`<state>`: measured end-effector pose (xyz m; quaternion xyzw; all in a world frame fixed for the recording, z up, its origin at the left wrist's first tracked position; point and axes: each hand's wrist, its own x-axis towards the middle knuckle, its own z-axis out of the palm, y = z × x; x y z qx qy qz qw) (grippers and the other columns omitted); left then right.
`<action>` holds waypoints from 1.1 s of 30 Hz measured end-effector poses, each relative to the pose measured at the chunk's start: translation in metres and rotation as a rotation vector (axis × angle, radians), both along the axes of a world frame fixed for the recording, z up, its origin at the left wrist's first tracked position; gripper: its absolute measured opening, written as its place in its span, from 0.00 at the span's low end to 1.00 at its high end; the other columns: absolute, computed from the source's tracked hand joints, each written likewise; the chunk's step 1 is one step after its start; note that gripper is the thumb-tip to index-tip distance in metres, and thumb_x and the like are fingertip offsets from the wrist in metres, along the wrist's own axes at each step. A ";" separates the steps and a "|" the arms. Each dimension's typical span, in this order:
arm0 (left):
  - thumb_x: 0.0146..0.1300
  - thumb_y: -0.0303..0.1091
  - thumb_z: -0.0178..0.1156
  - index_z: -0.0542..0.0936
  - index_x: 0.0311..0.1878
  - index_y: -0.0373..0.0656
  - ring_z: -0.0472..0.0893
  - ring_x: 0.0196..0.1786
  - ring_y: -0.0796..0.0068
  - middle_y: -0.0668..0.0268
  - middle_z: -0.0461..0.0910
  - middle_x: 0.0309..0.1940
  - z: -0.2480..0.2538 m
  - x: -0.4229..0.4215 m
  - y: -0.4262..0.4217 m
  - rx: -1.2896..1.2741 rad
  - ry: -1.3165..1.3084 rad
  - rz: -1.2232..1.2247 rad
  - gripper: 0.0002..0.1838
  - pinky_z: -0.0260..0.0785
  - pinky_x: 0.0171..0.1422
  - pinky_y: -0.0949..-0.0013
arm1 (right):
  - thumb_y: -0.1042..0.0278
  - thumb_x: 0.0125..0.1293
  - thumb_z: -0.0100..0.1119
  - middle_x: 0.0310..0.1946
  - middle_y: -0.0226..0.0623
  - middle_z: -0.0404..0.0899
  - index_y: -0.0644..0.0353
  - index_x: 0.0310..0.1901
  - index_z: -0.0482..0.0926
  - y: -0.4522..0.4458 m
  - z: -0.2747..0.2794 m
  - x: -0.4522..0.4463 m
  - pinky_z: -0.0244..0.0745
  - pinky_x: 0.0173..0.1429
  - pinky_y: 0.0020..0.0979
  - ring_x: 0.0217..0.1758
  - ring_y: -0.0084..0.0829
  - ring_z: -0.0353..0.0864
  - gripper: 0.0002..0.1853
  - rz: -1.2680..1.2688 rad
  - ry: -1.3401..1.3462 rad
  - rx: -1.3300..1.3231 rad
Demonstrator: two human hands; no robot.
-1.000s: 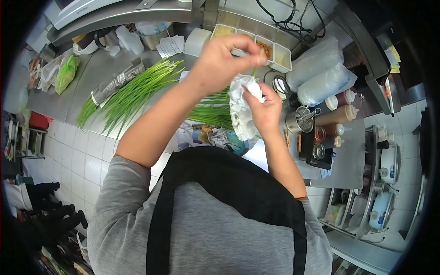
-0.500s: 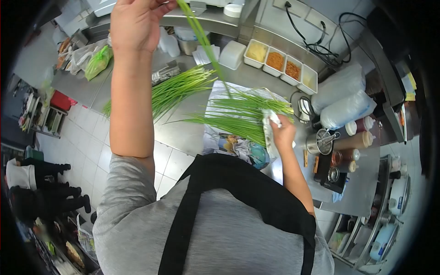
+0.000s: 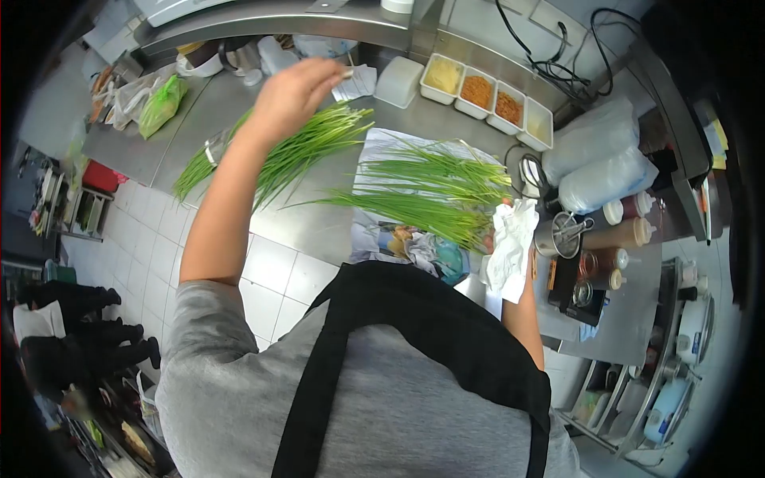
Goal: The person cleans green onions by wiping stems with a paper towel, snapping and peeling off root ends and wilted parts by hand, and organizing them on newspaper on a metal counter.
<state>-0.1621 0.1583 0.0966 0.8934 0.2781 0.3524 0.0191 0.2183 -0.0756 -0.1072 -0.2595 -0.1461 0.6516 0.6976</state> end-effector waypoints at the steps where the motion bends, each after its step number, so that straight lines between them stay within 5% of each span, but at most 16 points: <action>1: 0.62 0.39 0.55 0.78 0.48 0.50 0.76 0.48 0.58 0.61 0.78 0.44 -0.022 0.002 0.012 -0.144 0.080 0.028 0.13 0.69 0.51 0.61 | 0.57 0.65 0.55 0.39 0.28 0.78 0.54 0.57 0.70 -0.002 0.008 -0.007 0.69 0.23 0.34 0.28 0.26 0.77 0.21 0.059 0.107 0.002; 4: 0.60 0.40 0.57 0.78 0.50 0.54 0.72 0.55 0.60 0.64 0.74 0.50 -0.090 0.013 0.038 0.077 0.272 0.174 0.15 0.65 0.57 0.56 | 0.63 0.65 0.53 0.34 0.29 0.77 0.56 0.59 0.68 -0.010 0.028 -0.026 0.69 0.23 0.28 0.25 0.24 0.74 0.21 -0.020 -0.121 -0.035; 6: 0.56 0.40 0.61 0.78 0.51 0.57 0.67 0.60 0.61 0.66 0.71 0.54 -0.108 0.034 0.035 -0.039 0.223 0.104 0.17 0.62 0.60 0.53 | 0.65 0.65 0.53 0.34 0.30 0.77 0.57 0.60 0.68 -0.014 0.034 -0.028 0.69 0.24 0.27 0.25 0.23 0.74 0.21 -0.064 -0.071 -0.080; 11: 0.52 0.37 0.63 0.80 0.44 0.52 0.71 0.55 0.62 0.66 0.74 0.48 -0.135 0.097 0.004 -0.057 0.142 -0.183 0.14 0.65 0.56 0.57 | 0.49 0.65 0.51 0.37 0.32 0.78 0.55 0.58 0.70 -0.026 0.040 -0.018 0.72 0.27 0.31 0.26 0.26 0.75 0.25 -0.079 -0.124 -0.110; 15: 0.50 0.32 0.64 0.79 0.34 0.46 0.73 0.49 0.61 0.66 0.76 0.39 -0.140 0.142 -0.034 -0.201 0.177 -0.323 0.07 0.66 0.55 0.60 | 0.36 0.62 0.47 0.42 0.33 0.79 0.47 0.55 0.73 -0.058 0.017 0.017 0.76 0.37 0.42 0.31 0.34 0.78 0.28 -0.300 -0.053 -0.222; 18: 0.53 0.35 0.60 0.80 0.37 0.51 0.73 0.47 0.63 0.67 0.76 0.38 -0.153 0.172 -0.052 -0.249 0.346 -0.434 0.07 0.66 0.51 0.58 | 0.42 0.62 0.50 0.40 0.34 0.80 0.49 0.49 0.75 -0.077 0.003 0.035 0.74 0.34 0.40 0.32 0.34 0.79 0.22 -0.287 0.108 0.034; 23: 0.51 0.32 0.61 0.79 0.39 0.50 0.76 0.40 0.63 0.66 0.75 0.34 -0.163 0.199 -0.101 -0.196 0.197 -0.740 0.10 0.69 0.43 0.60 | 0.47 0.63 0.52 0.36 0.33 0.80 0.51 0.47 0.76 -0.101 0.003 0.032 0.71 0.31 0.37 0.31 0.32 0.78 0.19 -0.425 -0.047 -0.114; 25: 0.51 0.34 0.59 0.79 0.37 0.49 0.77 0.38 0.63 0.65 0.74 0.30 -0.142 0.196 -0.142 -0.239 0.449 -0.869 0.08 0.71 0.40 0.60 | 0.47 0.63 0.52 0.36 0.32 0.80 0.51 0.47 0.76 -0.109 0.000 0.028 0.71 0.30 0.36 0.31 0.32 0.78 0.19 -0.412 -0.046 -0.174; 29: 0.50 0.34 0.57 0.78 0.27 0.45 0.78 0.34 0.62 0.63 0.74 0.26 -0.168 0.202 -0.167 -0.222 0.520 -0.858 0.05 0.73 0.37 0.61 | 0.45 0.64 0.50 0.37 0.31 0.79 0.52 0.48 0.75 -0.115 0.000 0.020 0.72 0.29 0.34 0.33 0.30 0.77 0.20 -0.388 -0.044 -0.167; 32: 0.50 0.33 0.56 0.77 0.27 0.44 0.77 0.39 0.62 0.62 0.74 0.29 -0.142 0.184 -0.122 -0.104 0.417 -0.811 0.04 0.72 0.45 0.60 | 0.46 0.65 0.50 0.37 0.30 0.78 0.52 0.48 0.75 -0.118 0.015 0.006 0.73 0.29 0.32 0.33 0.29 0.77 0.20 -0.465 -0.073 -0.296; 33: 0.49 0.31 0.57 0.77 0.29 0.43 0.76 0.42 0.62 0.62 0.75 0.32 -0.128 0.174 -0.103 -0.119 0.569 -0.671 0.04 0.70 0.48 0.59 | 0.46 0.65 0.50 0.37 0.30 0.78 0.52 0.48 0.75 -0.121 0.019 0.002 0.73 0.29 0.32 0.33 0.29 0.78 0.20 -0.474 -0.079 -0.334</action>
